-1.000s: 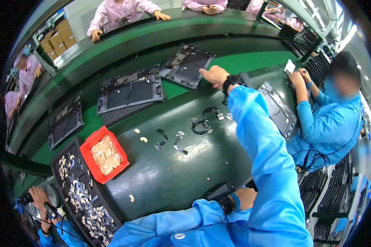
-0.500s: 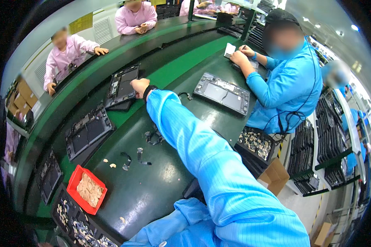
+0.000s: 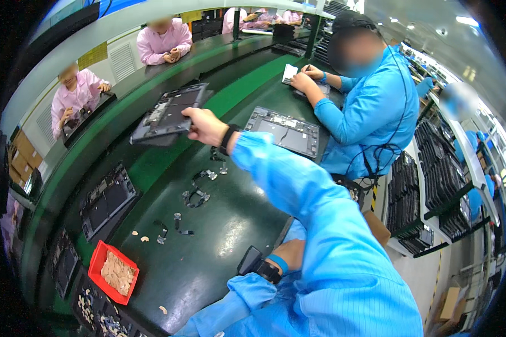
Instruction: Assembling internal cables and components of a portable electronic device on a factory production line.
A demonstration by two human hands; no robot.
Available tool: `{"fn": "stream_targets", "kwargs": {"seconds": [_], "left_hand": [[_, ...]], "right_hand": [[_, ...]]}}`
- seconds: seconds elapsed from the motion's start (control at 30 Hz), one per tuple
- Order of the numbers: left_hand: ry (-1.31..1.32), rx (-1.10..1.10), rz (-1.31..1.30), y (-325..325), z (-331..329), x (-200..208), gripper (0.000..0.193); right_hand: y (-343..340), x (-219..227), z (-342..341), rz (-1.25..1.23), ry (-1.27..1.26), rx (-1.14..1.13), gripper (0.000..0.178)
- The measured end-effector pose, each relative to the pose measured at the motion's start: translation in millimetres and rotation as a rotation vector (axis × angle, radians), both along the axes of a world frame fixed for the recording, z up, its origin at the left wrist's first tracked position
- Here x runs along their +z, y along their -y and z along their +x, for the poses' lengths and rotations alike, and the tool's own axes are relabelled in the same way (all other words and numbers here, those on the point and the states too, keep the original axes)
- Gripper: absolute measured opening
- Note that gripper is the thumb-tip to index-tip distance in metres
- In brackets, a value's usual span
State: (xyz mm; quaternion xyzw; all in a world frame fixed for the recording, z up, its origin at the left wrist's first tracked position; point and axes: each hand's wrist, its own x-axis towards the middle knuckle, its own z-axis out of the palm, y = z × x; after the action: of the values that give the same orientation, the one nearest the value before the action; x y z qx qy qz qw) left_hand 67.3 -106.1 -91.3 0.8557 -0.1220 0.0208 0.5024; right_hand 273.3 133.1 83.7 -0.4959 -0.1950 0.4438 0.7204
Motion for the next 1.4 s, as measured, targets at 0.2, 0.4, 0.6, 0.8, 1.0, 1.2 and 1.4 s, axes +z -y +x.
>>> {"fn": "stream_targets", "kwargs": {"seconds": [0.2, 0.4, 0.6, 0.8, 1.0, 1.2, 1.4], "left_hand": [[-0.073, -0.162, 0.179, 4, 0, -1, 0.027], [0.361, -0.264, 0.267, 94, -42, -63, 0.037], [0.285, -0.351, 0.181, 26, -176, -127, 0.035], [0.054, -0.053, 0.019, 110, -66, -88, 0.033], [0.082, 0.149, -0.083, 148, -96, -113, 0.031], [0.135, 0.314, -0.2, 150, -110, -120, 0.029], [0.13, 0.688, -0.295, 121, -75, -123, 0.027]], "right_hand": [[204, 17, -79, 0.037, 0.006, -0.057, 0.034], [324, -45, -191, 0.023, -0.172, -0.224, 0.043], [323, -72, -236, -0.149, 0.023, 0.008, 0.047], [338, -67, -213, -0.151, -0.174, 0.234, 0.043], [329, -86, -207, -0.263, -0.133, 0.537, 0.039], [325, -121, -210, -0.307, 0.363, 0.736, 0.046], [334, -138, -213, -0.361, 0.357, 0.999, 0.025]]}}
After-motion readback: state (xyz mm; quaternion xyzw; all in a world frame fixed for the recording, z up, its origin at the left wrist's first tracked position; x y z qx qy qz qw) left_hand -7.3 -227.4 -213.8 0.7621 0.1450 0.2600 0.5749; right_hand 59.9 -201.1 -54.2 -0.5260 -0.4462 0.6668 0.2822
